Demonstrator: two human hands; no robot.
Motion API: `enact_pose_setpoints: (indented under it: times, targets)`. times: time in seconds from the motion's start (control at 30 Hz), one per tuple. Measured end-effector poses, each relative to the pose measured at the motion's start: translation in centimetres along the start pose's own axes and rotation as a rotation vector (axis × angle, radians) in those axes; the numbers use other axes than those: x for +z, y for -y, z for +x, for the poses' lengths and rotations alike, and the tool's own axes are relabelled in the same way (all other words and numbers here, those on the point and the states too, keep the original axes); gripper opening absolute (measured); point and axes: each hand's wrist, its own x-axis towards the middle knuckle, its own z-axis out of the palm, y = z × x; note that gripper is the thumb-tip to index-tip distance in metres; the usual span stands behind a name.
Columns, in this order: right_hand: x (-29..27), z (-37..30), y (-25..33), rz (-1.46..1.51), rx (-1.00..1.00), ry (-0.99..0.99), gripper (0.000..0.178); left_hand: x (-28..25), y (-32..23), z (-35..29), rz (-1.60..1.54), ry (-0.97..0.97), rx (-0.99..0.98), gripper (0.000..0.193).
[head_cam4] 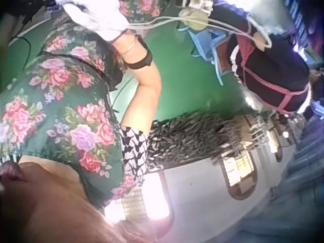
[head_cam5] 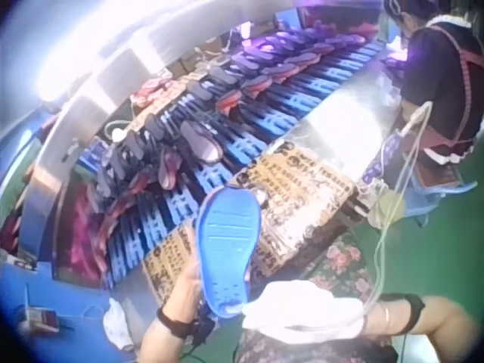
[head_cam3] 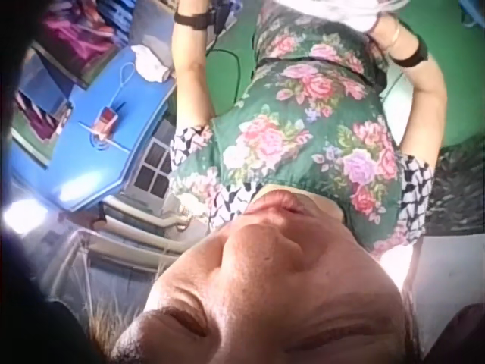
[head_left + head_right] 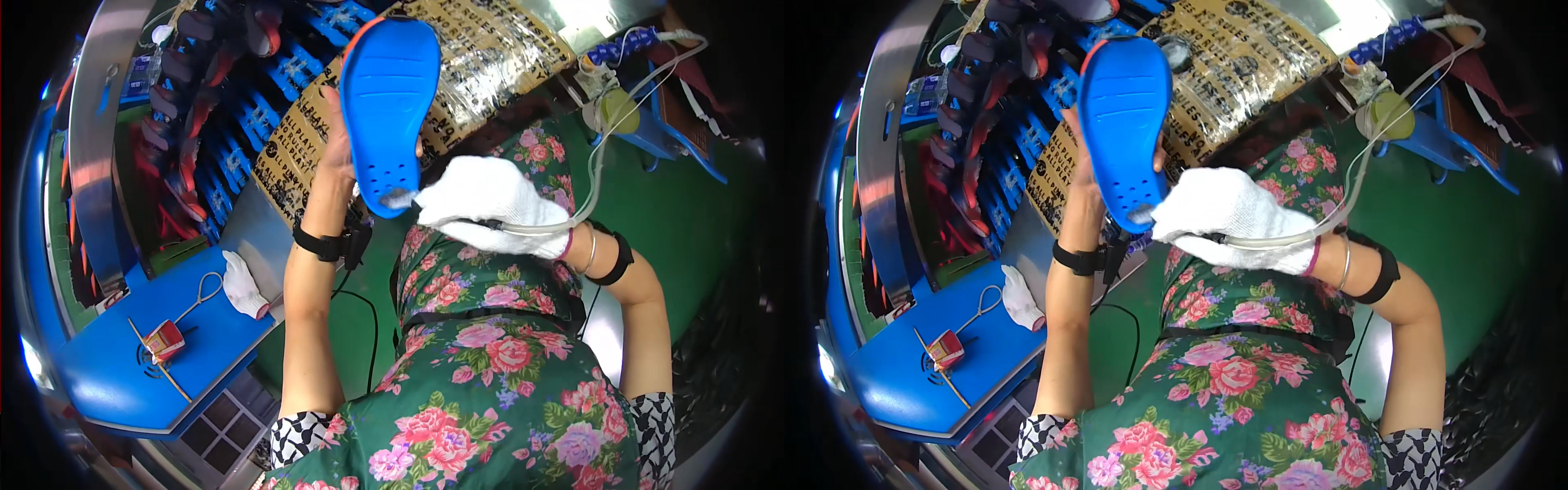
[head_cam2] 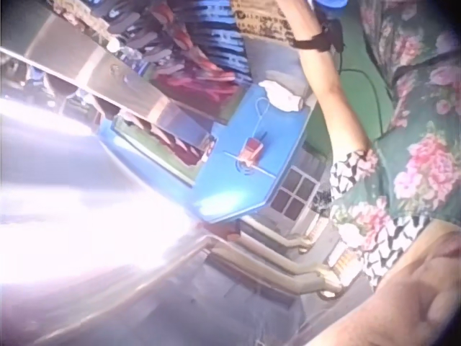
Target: Applying adhesive or cleaner to shoe soles using a brush tool.
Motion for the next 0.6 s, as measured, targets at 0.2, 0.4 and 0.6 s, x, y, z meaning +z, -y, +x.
enact_pose_setpoints:
  times: [0.2,0.4,0.6]
  targets:
    - [-0.9,0.3,-0.2,0.781,0.754,-0.451,0.016,-2.5,1.9,0.6,-0.215,0.145,0.339,0.069]
    - [0.2,0.1,-2.3,1.045,0.776,-0.663,0.018,0.4,2.4,-3.2,-0.794,-0.289,0.711,0.053]
    - [1.6,-0.1,-2.8,1.056,0.798,-0.635,0.018,1.7,6.2,-10.5,-0.528,0.019,0.215,0.088]
